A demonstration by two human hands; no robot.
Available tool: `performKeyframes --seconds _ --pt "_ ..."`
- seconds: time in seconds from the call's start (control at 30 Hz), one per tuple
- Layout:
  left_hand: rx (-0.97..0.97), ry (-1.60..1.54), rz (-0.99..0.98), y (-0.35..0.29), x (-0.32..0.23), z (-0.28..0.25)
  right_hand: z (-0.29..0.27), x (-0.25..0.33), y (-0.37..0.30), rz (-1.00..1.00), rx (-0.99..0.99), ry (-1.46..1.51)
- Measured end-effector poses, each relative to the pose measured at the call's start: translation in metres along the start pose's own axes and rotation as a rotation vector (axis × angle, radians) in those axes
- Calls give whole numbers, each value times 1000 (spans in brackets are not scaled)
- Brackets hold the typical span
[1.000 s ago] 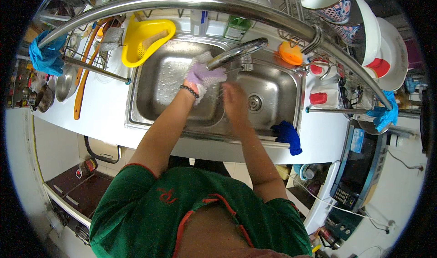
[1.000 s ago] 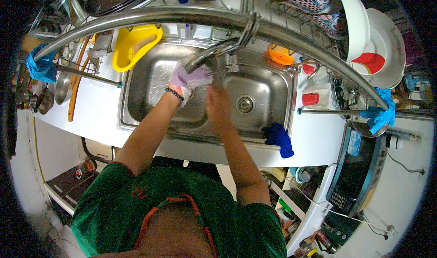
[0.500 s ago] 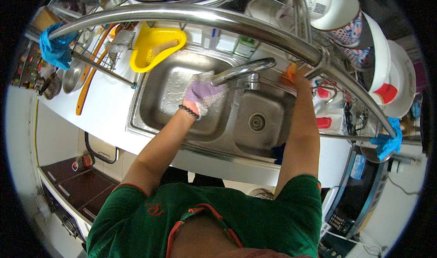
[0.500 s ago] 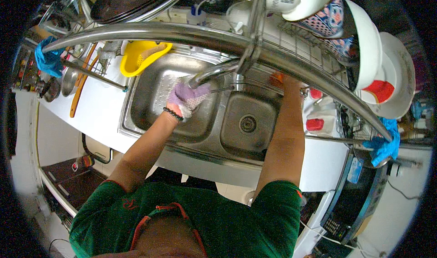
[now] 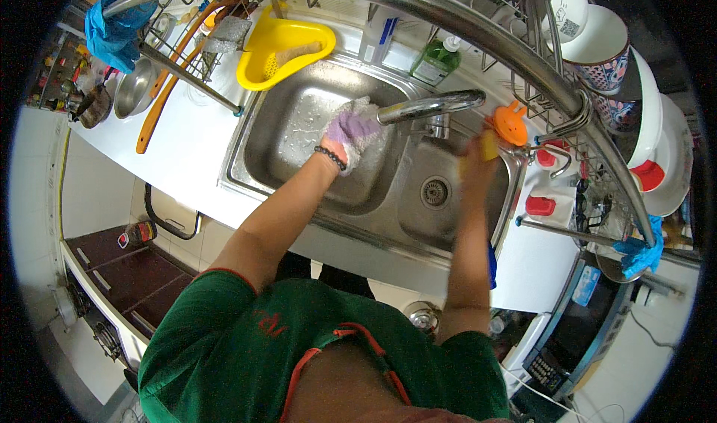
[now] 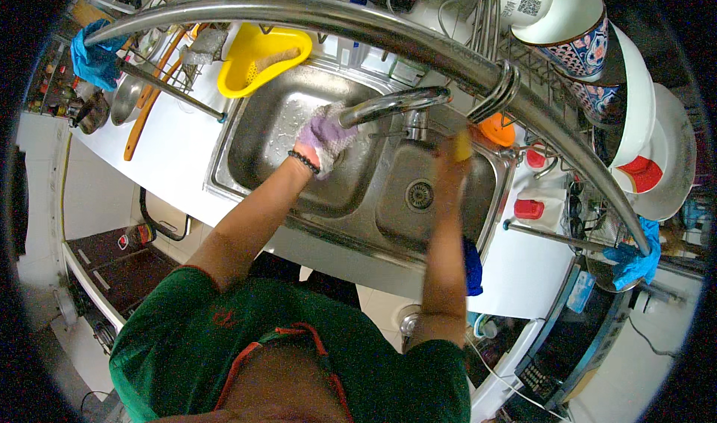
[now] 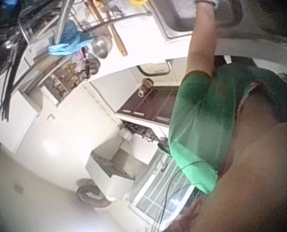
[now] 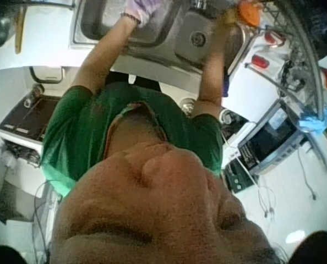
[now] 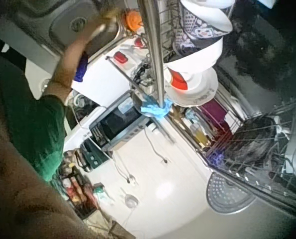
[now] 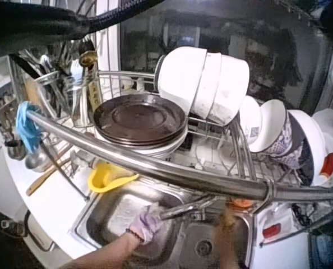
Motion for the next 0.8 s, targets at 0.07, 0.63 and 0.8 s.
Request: performKeyframes --seconds 0.07,0.63,0.8 --pt "107 -88 1 12 -2 -24 27 -40 -32 124 135 -11" --pt "156 1379 68 -11 7 5 145 15 -22 -45 33 172" --pt "790 2910 123 -8 8 34 146 19 -21 -86 70 171"
Point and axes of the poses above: each hand's wrist, its own y-axis towards the middle knuckle, its own z-axis out of the palm, x = y × z, the point moved 2 cm from there along y, towards the middle knuckle, and after that the axes turned 13 degrees about z, right-handed, at the moved point
